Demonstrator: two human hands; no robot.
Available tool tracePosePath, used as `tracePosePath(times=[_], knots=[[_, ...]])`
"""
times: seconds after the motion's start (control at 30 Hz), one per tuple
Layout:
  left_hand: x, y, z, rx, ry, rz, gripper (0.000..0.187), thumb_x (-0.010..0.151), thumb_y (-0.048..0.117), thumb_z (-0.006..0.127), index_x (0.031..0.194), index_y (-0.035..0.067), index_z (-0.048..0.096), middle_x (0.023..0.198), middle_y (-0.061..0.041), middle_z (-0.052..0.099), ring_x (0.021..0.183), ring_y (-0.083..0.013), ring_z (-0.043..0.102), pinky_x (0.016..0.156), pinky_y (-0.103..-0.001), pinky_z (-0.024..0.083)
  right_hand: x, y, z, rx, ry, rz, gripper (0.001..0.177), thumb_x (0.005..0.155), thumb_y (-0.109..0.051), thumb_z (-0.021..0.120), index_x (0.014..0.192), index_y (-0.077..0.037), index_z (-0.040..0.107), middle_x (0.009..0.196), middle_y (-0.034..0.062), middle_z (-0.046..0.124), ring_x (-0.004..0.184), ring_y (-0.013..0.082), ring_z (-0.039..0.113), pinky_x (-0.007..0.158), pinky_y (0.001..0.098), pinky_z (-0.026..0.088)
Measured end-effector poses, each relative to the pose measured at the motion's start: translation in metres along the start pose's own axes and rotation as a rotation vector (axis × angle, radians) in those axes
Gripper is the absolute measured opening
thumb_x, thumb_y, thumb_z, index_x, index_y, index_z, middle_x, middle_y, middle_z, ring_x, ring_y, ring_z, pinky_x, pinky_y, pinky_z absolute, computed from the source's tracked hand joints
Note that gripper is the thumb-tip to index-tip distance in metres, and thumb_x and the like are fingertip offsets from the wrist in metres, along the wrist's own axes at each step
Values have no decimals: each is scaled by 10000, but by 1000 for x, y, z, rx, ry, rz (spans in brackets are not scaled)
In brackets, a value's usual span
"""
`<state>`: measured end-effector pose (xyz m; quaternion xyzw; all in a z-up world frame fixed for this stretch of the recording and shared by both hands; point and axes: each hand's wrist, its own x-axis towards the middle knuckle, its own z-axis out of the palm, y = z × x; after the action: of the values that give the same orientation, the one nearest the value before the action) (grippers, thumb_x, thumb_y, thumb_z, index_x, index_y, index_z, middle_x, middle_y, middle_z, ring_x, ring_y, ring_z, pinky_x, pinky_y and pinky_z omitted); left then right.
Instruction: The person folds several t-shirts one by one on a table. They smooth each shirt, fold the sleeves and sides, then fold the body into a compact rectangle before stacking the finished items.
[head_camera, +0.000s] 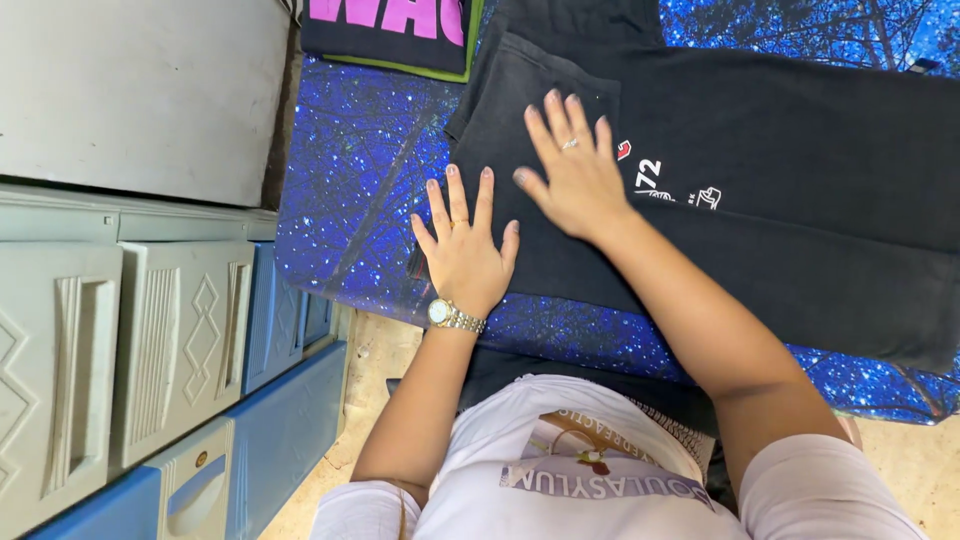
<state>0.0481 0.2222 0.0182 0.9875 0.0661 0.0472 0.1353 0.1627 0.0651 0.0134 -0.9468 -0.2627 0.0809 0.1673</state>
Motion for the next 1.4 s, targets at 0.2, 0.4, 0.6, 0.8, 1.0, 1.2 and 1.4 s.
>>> tracePosePath(times=[0.2, 0.4, 0.6, 0.8, 1.0, 1.2, 1.4], knots=[[-6, 8, 5, 225, 72, 151, 731, 1000, 423, 593, 1636, 168, 337, 1718, -126, 246, 1590, -313, 243, 1212, -651, 222, 14, 12, -6, -100, 211, 23, 787, 1025, -428, 610, 1629, -32, 297, 1698, 243, 160, 1568, 427, 156, 1155, 742, 144], [-7, 6, 8, -73, -12, 141, 758, 956, 406, 618, 1574, 74, 334, 1642, -174, 277, 1526, -341, 247, 1167, -658, 216, 2, 4, 5, -24, 109, -113, 719, 999, -402, 644, 1593, -97, 378, 1669, 215, 226, 1539, 414, 219, 1174, 664, 192], [-6, 4, -2, -70, 35, 212, 715, 940, 350, 649, 1533, 55, 377, 1602, -226, 314, 1494, -388, 276, 1144, -638, 244, 29, 41, -12, 11, 343, 236, 633, 907, -292, 813, 1415, -49, 523, 1443, 257, 466, 1338, 414, 439, 1041, 538, 421], [-8, -3, 1, -376, -58, 413, 510, 938, 126, 679, 1421, 55, 530, 1485, -173, 546, 1418, -347, 494, 1173, -423, 379, 52, 75, -30, 274, 142, 403, 378, 817, -224, 838, 1085, -54, 633, 1028, 174, 669, 1027, 342, 669, 896, 424, 522], [8, -23, 7, -1422, -204, -65, 452, 1063, 172, 562, 1483, 16, 499, 1396, -208, 648, 1276, -290, 643, 1107, -362, 497, 6, 41, -33, 829, 171, -243, 196, 819, 74, 571, 917, -40, 445, 1153, 143, 708, 1179, 285, 686, 1031, 368, 516], [13, -45, -4, -1773, -270, -600, 578, 1007, 361, 502, 1486, 44, 444, 1183, -175, 721, 952, -170, 714, 733, -272, 588, -74, -9, -23, 295, 110, -378, 278, 759, -29, 724, 1019, -91, 647, 1155, 72, 696, 1172, 287, 642, 1139, 536, 325], [5, -29, -19, -1056, 57, -121, 563, 933, 27, 663, 1448, 28, 436, 1058, -110, 710, 935, -151, 719, 742, -201, 599, -99, -8, -15, 225, 262, -329, 183, 861, -32, 722, 1014, -126, 685, 1179, 2, 689, 1206, 195, 619, 1175, 556, 316]])
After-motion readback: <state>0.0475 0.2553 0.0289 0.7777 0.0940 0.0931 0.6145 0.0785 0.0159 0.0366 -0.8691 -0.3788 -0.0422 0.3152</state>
